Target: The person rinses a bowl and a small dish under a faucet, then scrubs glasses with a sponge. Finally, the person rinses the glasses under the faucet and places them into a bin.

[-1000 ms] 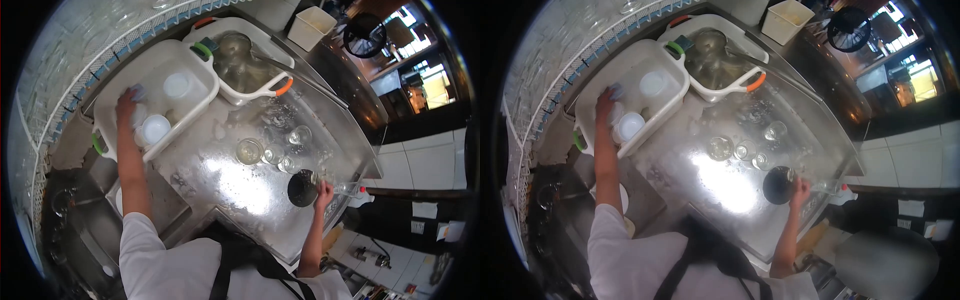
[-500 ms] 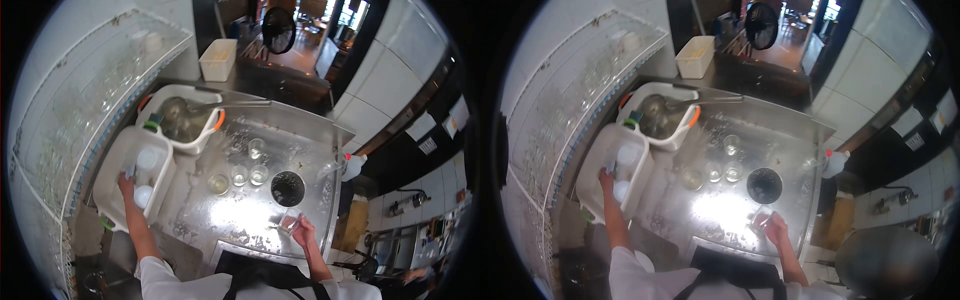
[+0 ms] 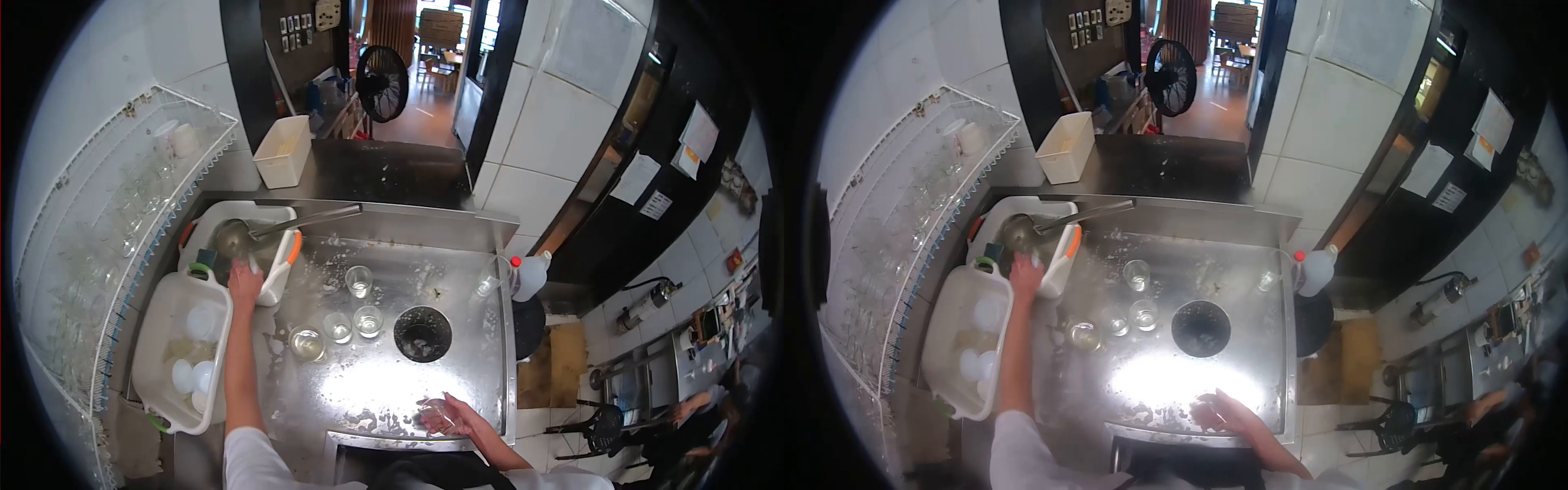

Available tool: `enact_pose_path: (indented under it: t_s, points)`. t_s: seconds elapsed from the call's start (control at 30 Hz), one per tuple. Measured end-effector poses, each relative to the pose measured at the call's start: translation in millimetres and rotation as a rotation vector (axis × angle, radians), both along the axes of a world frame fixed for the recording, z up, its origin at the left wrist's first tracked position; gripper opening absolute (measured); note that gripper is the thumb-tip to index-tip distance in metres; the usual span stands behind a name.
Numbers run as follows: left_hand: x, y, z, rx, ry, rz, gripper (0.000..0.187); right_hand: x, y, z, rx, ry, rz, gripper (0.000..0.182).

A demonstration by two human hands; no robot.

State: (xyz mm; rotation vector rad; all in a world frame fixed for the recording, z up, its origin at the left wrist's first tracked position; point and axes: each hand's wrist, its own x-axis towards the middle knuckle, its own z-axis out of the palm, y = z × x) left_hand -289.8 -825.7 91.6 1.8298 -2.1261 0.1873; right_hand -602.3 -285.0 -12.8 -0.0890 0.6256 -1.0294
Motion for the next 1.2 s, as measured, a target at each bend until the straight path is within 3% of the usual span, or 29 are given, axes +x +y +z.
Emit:
enact_pose_path:
  t_s: [0.07,0.13,0.17,0.2,0.27,0.33,0.37,0.4,0.47,0.5,0.53,0.6,0.7,0.77,0.8,0.93,1.0,1.03,1.1,1.17,1.2]
  points:
    - [-13.7,3.7,31.8,0.266,-0.274,0.162,0.058,-4.7,8.6,12.1,0.092,0.07,-0.079,0.06]
    - [23.8,-83.6,-80.7,0.236,-0.337,0.001,0.06,-6.4,21.0,22.8,0.153,0.112,-0.237,0.056]
    - [32.8,-129.6,-122.8,0.347,-0.14,-0.083,0.057,-8.2,26.2,28.3,0.163,0.15,-0.309,0.061]
    - [28.9,-140.0,-125.8,0.362,-0.157,-0.105,0.057,-9.4,33.7,33.8,0.185,0.186,-0.373,0.065]
    - [34.3,-146.0,-126.9,0.798,0.185,-0.428,0.055,-15.1,58.0,17.8,0.184,0.186,-0.486,0.071]
    - [33.7,-138.8,-115.6,0.995,0.244,-0.286,0.055,-26.5,71.9,7.7,0.099,-0.143,-0.422,0.079]
    - [29.9,-130.9,-105.8,1.064,0.25,-0.231,0.055,-25.9,78.1,-0.9,0.07,-0.148,-0.427,0.083]
    - [17.1,-125.2,-89.9,1.019,0.25,-0.163,0.054,-30.2,78.4,-4.9,0.03,-0.138,-0.435,0.086]
    - [2.3,-101.1,-66.9,0.937,0.24,-0.025,0.052,-17.3,63.1,8.7,0.269,-0.255,-0.613,0.089]
    - [5.7,-91.6,-63.6,0.889,0.232,0.051,0.051,-11.3,56.2,11.9,0.303,-0.191,-0.653,0.076]
    - [14.6,-97.8,-74.7,0.892,0.22,0.065,0.051,-8.9,46.4,14.5,0.202,-0.172,-0.605,0.079]
    - [26.8,-118.4,-88.6,0.526,0.296,-0.312,0.047,-2.2,24.9,30.8,0.031,-0.201,-0.474,0.078]
    - [9.1,1.7,11.7,0.496,1.135,-0.322,0.041,11.8,-4.2,34.7,-0.002,-0.205,-0.415,0.076]
    - [-4.5,73.5,13.2,0.432,1.344,-0.337,0.035,12.9,-28.5,47.6,-0.014,-0.181,-0.28,0.075]
    - [10.4,66.0,-64.7,0.405,1.58,-0.595,0.035,19.4,-42.4,49.8,-0.028,-0.153,-0.166,0.073]
    - [-93.9,269.4,-49.0,0.712,1.239,-0.678,0.05,39.8,-92.0,44.1,-0.015,-0.344,0.061,0.065]
    - [-123.6,339.4,-46.3,0.758,1.365,-0.745,0.06,61.9,-105.4,40.5,0.011,-0.338,-0.034,0.062]
    - [-128.4,355.6,-49.5,0.579,1.432,-0.685,0.053,61.5,-105.9,36.2,0.014,-0.519,0.002,0.061]
    - [-122.7,372.4,-47.1,0.562,1.321,-0.505,0.044,58.1,-103.5,30.7,0.032,-0.702,0.062,0.061]
    - [-120.2,395.8,-36.4,0.461,1.151,-0.265,0.03,61.2,-89.9,30.9,-0.059,-0.446,0.029,0.059]
    - [-122.3,407.4,-28.3,0.37,1.093,-0.184,0.024,60.0,-82.6,25.9,-0.044,-0.45,0.066,0.059]
